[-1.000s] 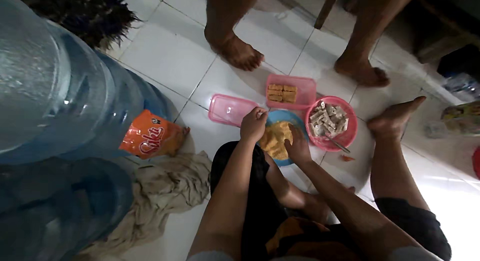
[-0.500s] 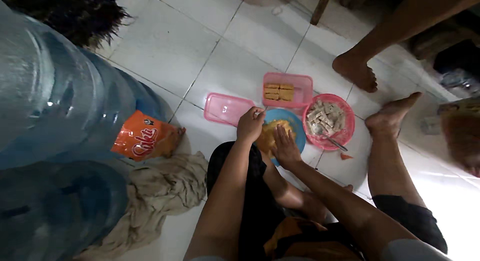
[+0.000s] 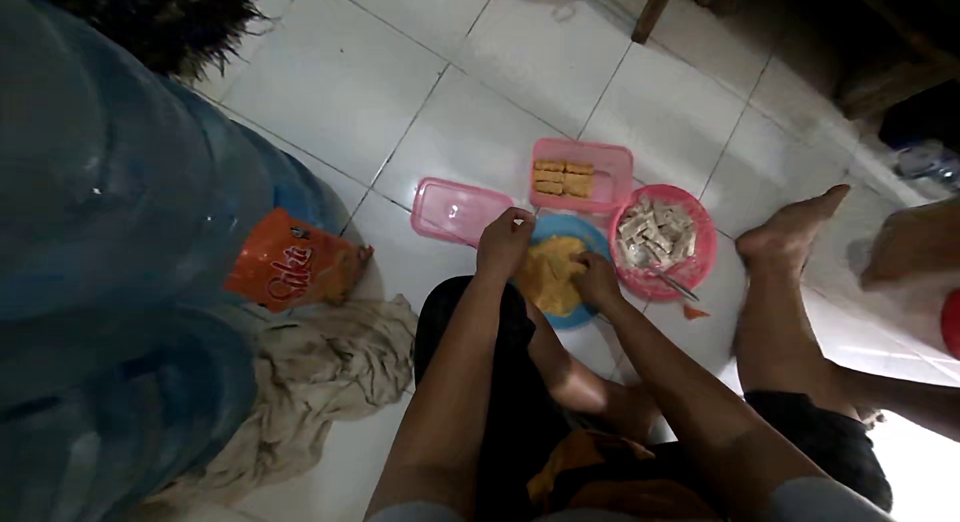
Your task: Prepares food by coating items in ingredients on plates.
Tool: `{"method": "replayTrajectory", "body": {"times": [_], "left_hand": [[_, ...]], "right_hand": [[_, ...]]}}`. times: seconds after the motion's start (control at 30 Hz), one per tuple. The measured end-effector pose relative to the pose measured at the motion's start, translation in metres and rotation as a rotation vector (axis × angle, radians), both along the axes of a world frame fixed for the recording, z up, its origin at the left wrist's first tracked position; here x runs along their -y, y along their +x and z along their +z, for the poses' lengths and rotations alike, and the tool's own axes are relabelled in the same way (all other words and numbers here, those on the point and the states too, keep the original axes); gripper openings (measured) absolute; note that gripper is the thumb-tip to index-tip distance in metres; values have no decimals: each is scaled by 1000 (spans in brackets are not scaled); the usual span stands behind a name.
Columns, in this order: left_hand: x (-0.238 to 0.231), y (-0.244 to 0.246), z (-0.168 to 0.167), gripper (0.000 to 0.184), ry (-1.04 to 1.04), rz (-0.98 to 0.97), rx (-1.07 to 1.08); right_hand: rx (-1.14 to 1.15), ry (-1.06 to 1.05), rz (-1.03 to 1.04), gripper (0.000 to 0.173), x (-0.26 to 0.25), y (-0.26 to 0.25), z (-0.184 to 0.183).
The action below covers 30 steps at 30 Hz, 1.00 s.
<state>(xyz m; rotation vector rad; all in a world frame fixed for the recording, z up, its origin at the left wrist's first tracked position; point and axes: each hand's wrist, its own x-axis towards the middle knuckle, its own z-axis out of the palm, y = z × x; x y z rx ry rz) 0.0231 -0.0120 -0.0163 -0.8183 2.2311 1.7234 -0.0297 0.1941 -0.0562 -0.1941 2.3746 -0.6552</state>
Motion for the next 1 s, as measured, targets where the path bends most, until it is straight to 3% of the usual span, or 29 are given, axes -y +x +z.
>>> {"method": "replayTrajectory", "body": {"times": [0.17, 0.27, 0.37, 0.43, 0.53, 0.67, 0.77, 0.9, 1.0], "left_hand": [[0, -1, 2, 35, 10, 10, 12], [0, -1, 3, 35, 8, 7, 11], [1, -1, 5, 35, 7, 2, 27], [0, -1, 4, 34, 11, 13, 20], [0, 0, 5, 35, 17, 10, 8], [-1, -1, 6, 36, 27, 6, 19], [0, -2, 5, 35, 18, 3, 29], [-1, -1, 3, 34, 13, 9, 16], [0, 0, 3, 33, 27, 15, -1]], "right_hand": [[208, -179, -197, 35, 14, -11, 29], [79, -177, -92, 43, 20, -9, 30], [-152, -93, 155, 82, 22, 1, 9], [-236, -20, 237, 94, 24, 7, -3], [-202, 41, 244, 77, 29, 9, -2], [-224, -20, 210, 70, 28, 8, -6], [-187, 2, 203, 51, 28, -4, -8], [-200, 35, 158, 51, 29, -7, 1], [-96, -57, 135, 53, 21, 2, 20]]}}
